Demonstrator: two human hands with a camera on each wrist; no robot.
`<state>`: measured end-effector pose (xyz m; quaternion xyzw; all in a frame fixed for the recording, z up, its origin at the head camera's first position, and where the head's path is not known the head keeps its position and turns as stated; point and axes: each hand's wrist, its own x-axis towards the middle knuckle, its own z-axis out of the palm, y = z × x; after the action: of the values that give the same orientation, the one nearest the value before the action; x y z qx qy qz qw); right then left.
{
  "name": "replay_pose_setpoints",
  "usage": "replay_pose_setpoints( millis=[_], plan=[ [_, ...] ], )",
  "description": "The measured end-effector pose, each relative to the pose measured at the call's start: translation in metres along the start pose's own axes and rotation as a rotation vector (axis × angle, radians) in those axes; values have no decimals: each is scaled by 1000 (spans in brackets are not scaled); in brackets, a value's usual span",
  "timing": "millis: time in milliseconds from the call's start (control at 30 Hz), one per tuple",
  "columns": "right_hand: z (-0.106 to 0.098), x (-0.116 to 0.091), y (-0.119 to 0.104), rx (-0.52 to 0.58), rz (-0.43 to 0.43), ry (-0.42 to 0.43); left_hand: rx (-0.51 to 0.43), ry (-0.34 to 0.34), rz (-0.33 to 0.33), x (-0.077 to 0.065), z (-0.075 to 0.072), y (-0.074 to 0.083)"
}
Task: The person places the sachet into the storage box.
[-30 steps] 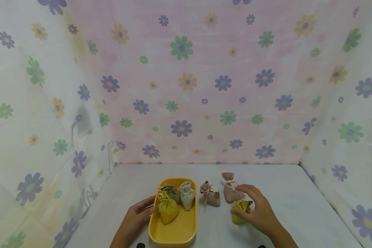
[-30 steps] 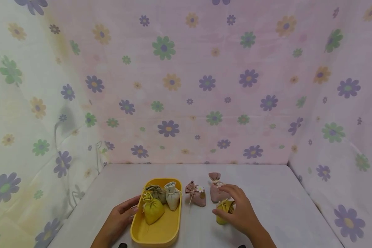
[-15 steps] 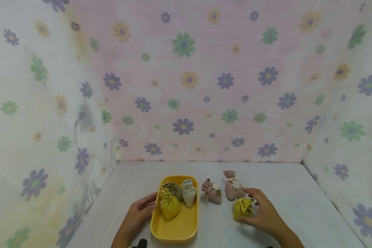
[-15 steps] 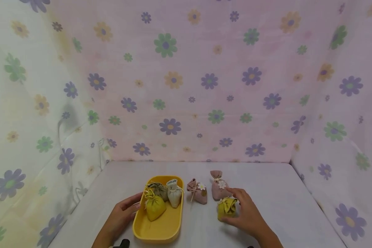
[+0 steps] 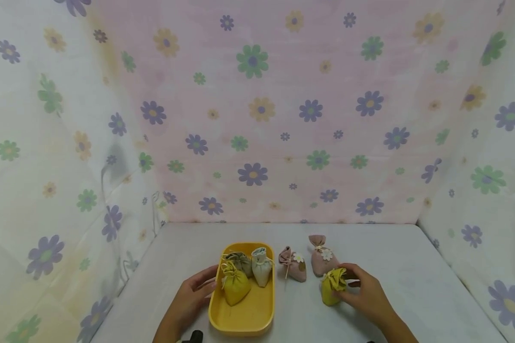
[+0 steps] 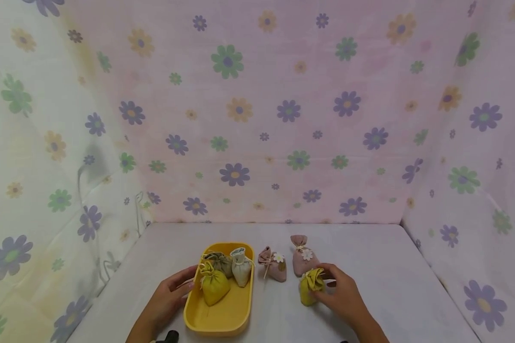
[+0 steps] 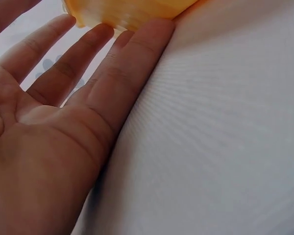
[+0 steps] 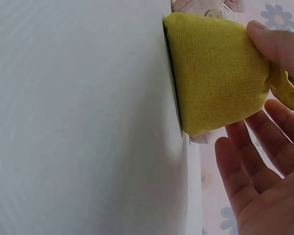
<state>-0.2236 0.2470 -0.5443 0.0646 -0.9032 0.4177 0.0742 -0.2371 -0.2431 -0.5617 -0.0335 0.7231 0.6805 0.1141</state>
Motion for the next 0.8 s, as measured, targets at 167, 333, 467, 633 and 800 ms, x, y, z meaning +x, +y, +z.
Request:
replay_pose_setpoints(
  millis=[167, 333, 467, 633, 800],
  plan=[
    [2, 2, -2, 60, 54, 12, -22, -30, -4, -1, -1, 0],
    [4, 1, -3, 117, 48, 49, -19, -27, -2, 0, -1, 0],
    [6, 3, -4, 130, 48, 77, -19, -18, -4, -1, -1, -1],
    [7, 4, -6, 108, 27, 96, -23, -16, -7, -1, -1, 1],
    [6, 3, -9, 104, 7, 115, -28, -21, -4, -1, -1, 0]
  ],
)
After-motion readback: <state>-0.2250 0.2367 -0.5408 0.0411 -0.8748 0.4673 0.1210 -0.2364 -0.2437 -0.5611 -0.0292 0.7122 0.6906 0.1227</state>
